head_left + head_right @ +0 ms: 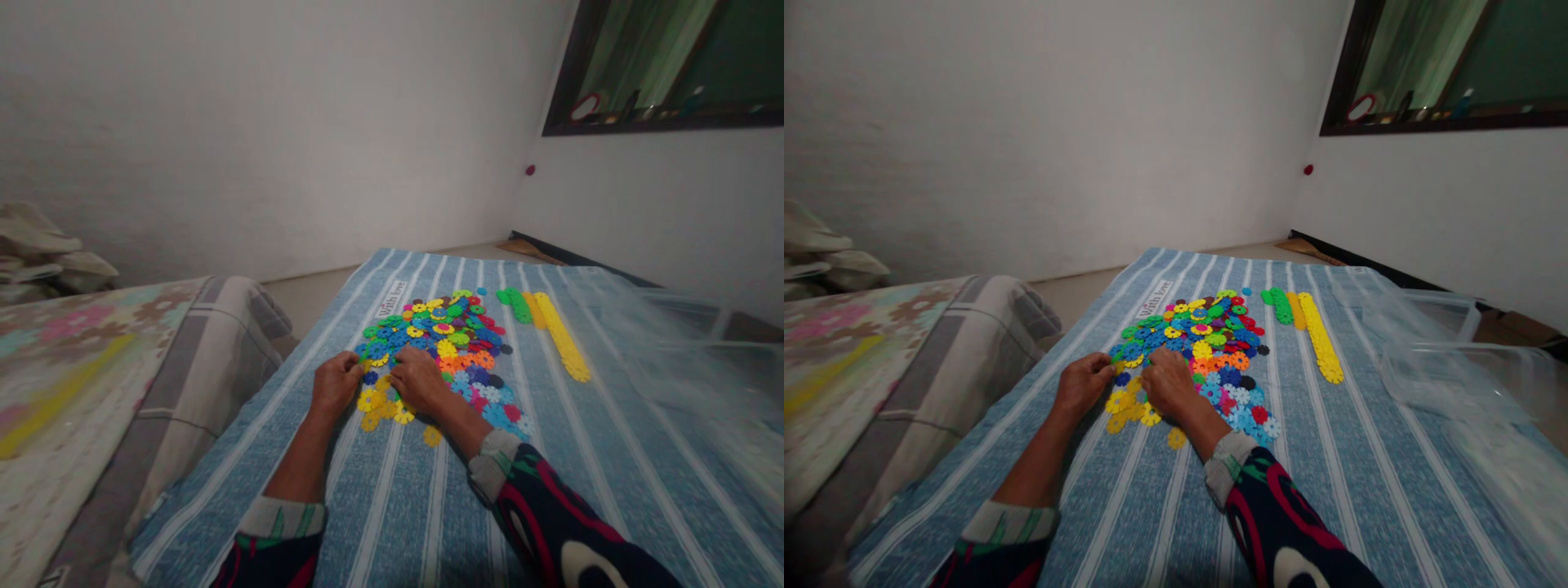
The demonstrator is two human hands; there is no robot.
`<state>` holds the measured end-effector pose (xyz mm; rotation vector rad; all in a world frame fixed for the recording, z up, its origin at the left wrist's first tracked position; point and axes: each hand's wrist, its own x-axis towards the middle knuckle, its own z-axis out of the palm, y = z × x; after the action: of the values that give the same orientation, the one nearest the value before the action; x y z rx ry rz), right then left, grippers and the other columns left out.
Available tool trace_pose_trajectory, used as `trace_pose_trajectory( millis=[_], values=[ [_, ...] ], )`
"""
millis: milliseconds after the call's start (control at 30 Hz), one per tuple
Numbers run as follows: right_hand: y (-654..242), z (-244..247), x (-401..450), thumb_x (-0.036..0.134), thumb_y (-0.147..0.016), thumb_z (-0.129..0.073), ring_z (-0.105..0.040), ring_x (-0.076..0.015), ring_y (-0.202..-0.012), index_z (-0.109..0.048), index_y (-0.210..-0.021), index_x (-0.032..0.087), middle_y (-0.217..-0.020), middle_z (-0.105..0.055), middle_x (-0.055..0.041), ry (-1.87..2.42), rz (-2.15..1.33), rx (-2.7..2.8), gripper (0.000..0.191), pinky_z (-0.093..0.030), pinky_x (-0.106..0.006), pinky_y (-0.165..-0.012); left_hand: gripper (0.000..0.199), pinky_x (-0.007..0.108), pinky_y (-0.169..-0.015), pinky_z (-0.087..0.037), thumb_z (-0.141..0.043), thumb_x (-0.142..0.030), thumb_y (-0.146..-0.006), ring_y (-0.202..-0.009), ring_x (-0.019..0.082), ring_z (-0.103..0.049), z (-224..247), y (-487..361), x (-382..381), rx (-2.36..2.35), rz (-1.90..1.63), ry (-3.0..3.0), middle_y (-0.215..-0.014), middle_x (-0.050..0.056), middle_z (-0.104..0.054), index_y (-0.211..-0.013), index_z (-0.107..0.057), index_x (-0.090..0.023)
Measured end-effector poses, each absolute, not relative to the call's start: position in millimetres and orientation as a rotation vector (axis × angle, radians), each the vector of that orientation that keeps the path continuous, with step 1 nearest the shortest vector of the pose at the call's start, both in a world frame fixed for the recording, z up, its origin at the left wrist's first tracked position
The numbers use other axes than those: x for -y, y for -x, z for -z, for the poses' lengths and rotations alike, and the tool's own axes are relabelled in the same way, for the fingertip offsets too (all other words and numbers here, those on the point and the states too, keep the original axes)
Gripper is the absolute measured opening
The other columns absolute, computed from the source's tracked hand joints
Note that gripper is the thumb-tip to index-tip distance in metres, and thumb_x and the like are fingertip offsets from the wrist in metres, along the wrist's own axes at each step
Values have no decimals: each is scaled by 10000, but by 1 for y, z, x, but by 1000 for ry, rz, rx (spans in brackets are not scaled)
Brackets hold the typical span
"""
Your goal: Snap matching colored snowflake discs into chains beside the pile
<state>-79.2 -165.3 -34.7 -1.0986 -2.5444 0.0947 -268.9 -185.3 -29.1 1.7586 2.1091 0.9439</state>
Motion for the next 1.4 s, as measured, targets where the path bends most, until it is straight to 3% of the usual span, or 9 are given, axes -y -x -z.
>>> trace_pose_trajectory(
  millis=[333,667,1000,1400],
  values=[
    [84,40,166,275,-943,-572,-505,-231,-1035,-715,-837,168,-963,-639,-80,1012,-10,2584,207,-363,-357,-842,322,257,-536,-389,-503,-304,-615,-544,167,-550,33,270,182,-2069,-1092,-1598,-533,-20,-586,-836,-689,-161],
    [78,39,168,268,-941,-578,-554,-213,-961,-704,-779,168,-909,-670,-70,1031,-63,2487,229,-374,-340,-821,218,247,-464,-367,-658,-284,-533,-439,128,-502,20,262,190,-1784,-1332,-1301,-457,-45,-563,-712,-638,-163],
    [77,32,166,139,-846,-626,-578,-133,-723,-685,-711,193,-730,-647,7,1012,-603,1998,156,-418,-234,-705,233,244,-458,-385,-739,-317,-556,-460,122,-540,10,247,196,-1559,-1348,-1325,-508,-28,-611,-696,-635,-162],
    [74,30,171,190,-842,-634,-609,-165,-785,-724,-768,201,-789,-707,-25,1155,-539,2023,117,-415,-260,-733,256,278,-545,-463,-808,-314,-574,-513,147,-609,5,241,201,-1360,-1265,-1289,-557,2,-678,-729,-665,-167]
  ],
)
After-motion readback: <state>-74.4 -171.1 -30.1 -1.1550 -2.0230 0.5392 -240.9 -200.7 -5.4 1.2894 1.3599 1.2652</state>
